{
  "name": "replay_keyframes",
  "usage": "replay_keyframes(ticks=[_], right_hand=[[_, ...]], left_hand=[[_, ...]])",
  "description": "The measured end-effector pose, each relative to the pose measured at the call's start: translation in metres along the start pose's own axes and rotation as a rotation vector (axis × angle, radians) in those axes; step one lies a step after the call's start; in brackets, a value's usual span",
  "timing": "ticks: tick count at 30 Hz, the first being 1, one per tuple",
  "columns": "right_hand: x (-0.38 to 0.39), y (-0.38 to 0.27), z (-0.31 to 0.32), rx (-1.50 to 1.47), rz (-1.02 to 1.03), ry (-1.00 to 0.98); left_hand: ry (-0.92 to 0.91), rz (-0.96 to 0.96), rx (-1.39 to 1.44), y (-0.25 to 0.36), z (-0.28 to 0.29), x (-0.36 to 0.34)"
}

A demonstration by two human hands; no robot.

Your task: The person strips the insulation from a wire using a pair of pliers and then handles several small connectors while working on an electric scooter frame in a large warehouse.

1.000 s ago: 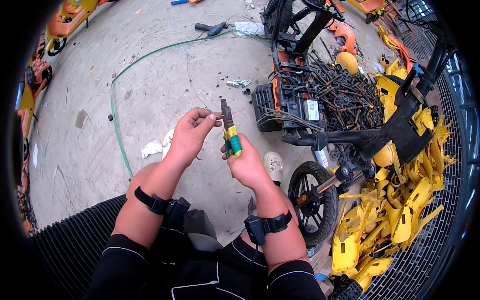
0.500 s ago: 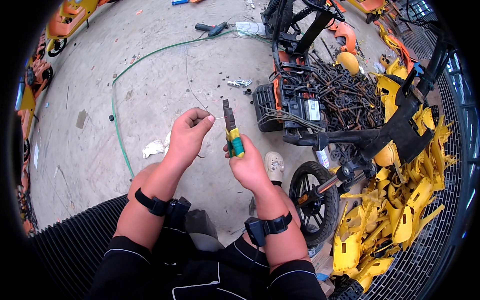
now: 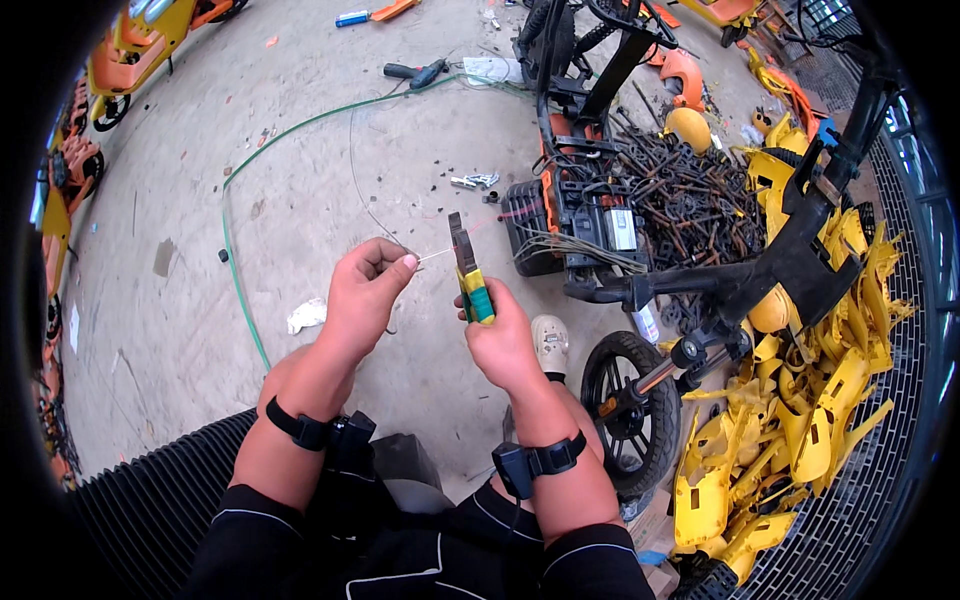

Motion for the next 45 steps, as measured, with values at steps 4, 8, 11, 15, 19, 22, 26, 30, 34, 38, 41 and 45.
replay_keyframes(ticks=[4,8,11,15,19,22,26,30,34,38,41,45], right_hand=[[0.0,0.0,0.0,-0.014,0.008,0.005],[0.003,-0.003,-0.002,-0.037,-0.035,0.004],[0.006,-0.003,-0.003,-0.043,-0.05,-0.008],[0.006,0.002,-0.003,-0.052,-0.048,0.003],[0.006,0.009,-0.002,-0.046,-0.042,0.006],[0.009,0.012,-0.004,-0.06,-0.069,-0.003],[0.012,0.013,-0.003,-0.043,-0.026,0.01],[-0.011,0.08,0.056,-0.333,-0.385,0.243],[-0.011,0.047,0.107,-0.468,-0.203,0.411],[0.005,0.057,0.028,-0.381,-0.327,0.09],[0.019,0.054,-0.024,-0.248,-0.41,-0.128],[0.036,0.036,-0.05,-0.174,-0.414,-0.301]], left_hand=[[-0.006,-0.022,0.028,0.002,0.002,0.002],[0.0,-0.038,0.037,0.004,0.008,0.005],[-0.009,-0.005,0.061,0.002,0.013,0.007],[-0.024,0.007,0.036,0.003,0.017,0.011],[-0.028,0.015,0.037,0.002,0.024,0.015],[-0.029,0.029,0.058,0.001,0.03,0.017],[-0.013,-0.011,0.052,0.007,0.036,0.021],[0.255,0.055,0.127,0.012,0.108,0.014],[0.28,-0.033,0.362,0.019,0.143,0.003],[0.171,0.014,0.339,0.017,0.095,0.003],[0.112,0.01,0.283,0.013,0.078,0.0],[0.019,0.029,0.275,0.009,0.055,-0.002]])
Point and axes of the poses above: each hand's wrist, its own x-axis away from the middle knuckle, its own z-axis out of the back of the hand, y = z × x, the point moved 10 cm from there along -x, towards the middle knuckle, and after that the axes turned 6 degrees about y, right-handed, at the moved point
